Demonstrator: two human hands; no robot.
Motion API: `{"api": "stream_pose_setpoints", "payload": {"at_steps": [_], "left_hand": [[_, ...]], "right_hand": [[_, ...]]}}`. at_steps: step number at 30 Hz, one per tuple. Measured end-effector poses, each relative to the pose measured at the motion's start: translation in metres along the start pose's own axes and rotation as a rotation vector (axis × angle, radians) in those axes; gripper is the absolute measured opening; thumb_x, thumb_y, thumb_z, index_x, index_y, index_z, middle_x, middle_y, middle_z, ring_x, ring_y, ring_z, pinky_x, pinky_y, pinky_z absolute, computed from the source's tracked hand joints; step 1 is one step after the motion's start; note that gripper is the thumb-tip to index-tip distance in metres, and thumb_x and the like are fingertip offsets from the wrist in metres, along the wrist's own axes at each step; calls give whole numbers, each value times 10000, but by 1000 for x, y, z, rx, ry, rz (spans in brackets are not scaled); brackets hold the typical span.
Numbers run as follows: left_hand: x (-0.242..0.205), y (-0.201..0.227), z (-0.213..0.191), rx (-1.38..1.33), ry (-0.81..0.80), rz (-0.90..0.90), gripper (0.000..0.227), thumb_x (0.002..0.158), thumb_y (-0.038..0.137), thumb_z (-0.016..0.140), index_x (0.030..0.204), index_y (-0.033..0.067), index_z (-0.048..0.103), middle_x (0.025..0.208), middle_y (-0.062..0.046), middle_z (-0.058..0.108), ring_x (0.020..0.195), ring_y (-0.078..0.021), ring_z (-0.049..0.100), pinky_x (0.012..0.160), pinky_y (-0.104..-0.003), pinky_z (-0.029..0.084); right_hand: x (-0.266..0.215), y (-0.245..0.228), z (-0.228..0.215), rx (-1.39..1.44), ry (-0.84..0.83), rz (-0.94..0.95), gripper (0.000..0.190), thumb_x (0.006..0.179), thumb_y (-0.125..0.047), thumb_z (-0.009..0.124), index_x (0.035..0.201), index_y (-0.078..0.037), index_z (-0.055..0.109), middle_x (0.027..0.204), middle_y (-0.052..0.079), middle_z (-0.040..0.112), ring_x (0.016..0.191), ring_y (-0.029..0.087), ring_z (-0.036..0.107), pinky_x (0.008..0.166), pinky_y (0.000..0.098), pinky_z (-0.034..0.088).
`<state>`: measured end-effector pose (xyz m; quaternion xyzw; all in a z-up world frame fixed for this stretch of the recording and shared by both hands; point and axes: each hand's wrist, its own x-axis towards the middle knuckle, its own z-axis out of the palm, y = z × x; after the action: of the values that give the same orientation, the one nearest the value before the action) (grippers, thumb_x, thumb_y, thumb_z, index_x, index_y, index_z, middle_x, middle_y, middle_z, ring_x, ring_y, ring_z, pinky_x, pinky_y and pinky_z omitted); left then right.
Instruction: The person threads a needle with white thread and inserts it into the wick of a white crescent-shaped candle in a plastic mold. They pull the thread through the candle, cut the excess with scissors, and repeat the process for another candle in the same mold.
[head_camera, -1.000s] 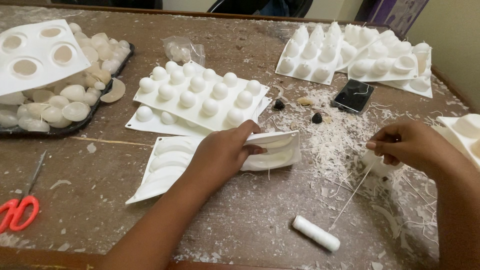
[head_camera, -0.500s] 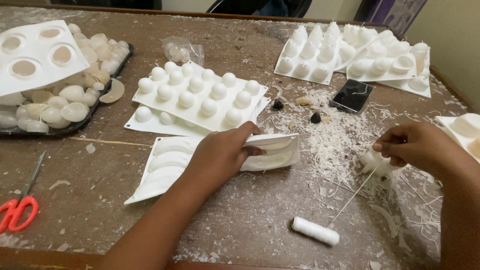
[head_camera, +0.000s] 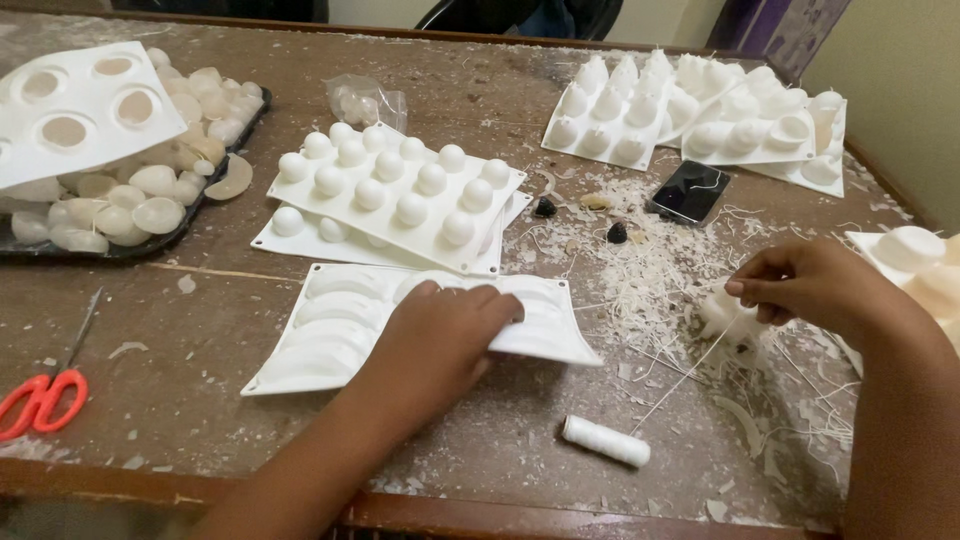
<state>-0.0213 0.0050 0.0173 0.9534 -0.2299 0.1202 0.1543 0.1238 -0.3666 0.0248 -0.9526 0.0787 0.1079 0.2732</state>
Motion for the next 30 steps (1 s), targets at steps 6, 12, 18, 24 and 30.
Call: {"api": "stream_pose_setpoints", "payload": {"at_steps": [6,12,18,24,30], "left_hand": [[-87,-24,-13,-174,120,54,516,855,435,785,1273,156,669,1338,-49,690,1214,-248,638,980,-450,451],[-158,-124,-47,491,174,-1040,608,965,467,691,1436,92,615,1395,-180,625,1213,-378,614,989,-533,497],[-185,-149,-27,512,183,-1100,357,1052,330,651,1299,82,725,1133,-200,747,956,-360,719,890,-480,556],[-190,-169,-23,445,262,-1250,557,960,339,755,1364,-23,624,1014,-251,716,866,-356,707,756,-472,567],[-226,-225,5,357,545,-1181,432,1029,261,697,1283,-84,638,1012,-318,630,619,-369,654,492,-514,539]], "right_hand": [[-2,1,-2,-138,-100,-46,303,963,-296,729,1103,-41,812,923,161,761,773,255,690,722,377,569],[-4,1,-3,-102,-116,-50,288,944,-286,716,1102,-64,809,896,150,755,739,256,665,708,377,564],[-4,-1,-1,-135,-110,-47,307,964,-300,713,1100,-45,815,912,157,762,759,262,683,730,397,571],[-7,-6,-1,-108,-61,-67,301,951,-301,732,1104,-52,803,953,165,757,824,288,718,761,435,599],[-15,-12,-1,-160,-53,-55,339,949,-366,723,1130,-89,796,1014,148,779,888,279,762,818,465,601]]}}
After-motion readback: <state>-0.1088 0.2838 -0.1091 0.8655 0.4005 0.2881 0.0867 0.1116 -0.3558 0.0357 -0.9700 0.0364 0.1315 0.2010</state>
